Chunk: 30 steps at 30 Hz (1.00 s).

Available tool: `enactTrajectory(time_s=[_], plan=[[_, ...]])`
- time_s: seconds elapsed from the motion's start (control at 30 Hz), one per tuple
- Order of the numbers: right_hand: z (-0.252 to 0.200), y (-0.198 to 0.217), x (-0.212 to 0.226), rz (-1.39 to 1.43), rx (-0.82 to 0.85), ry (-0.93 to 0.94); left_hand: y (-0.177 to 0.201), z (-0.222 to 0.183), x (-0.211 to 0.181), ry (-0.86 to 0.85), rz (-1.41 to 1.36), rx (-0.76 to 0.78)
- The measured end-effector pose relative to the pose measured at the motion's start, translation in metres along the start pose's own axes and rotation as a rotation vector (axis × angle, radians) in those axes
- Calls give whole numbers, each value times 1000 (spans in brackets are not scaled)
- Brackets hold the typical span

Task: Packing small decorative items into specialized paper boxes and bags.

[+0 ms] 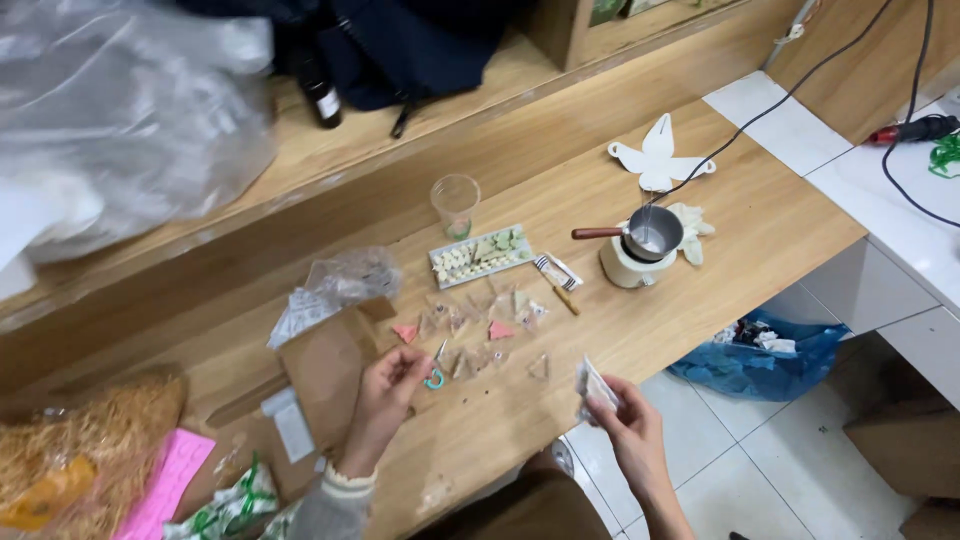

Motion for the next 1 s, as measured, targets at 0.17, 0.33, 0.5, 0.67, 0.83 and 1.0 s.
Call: enactTrajectory(time_s=[0.17,0.33,0.5,0.67,0.83,1.0], plan=[[25,139,-161,81,-217,-110,-137,169,-28,-127,296,285],[22,265,-333,48,-515,-218,-267,364,86,-69,517,516],[66,332,-442,85,-393,-188,-359,474,180,191,744,555],[101,356,-454,96,-424,-212,-411,511,242,490,569,440],[125,343,-439,253,-198,-308,-419,552,316,450,394,301],[107,302,-492,224,-178,-355,-396,530,228,-15,507,231]])
Point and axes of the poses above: each hand's wrist, its own z-axis towards the middle knuckle, its own y-axis out of the back of the hand, x = y × z, the point moved 9 cm from there along z, towards the middle knuckle, and after that the axes turned 3 degrees about -y, right-handed, at the moved point
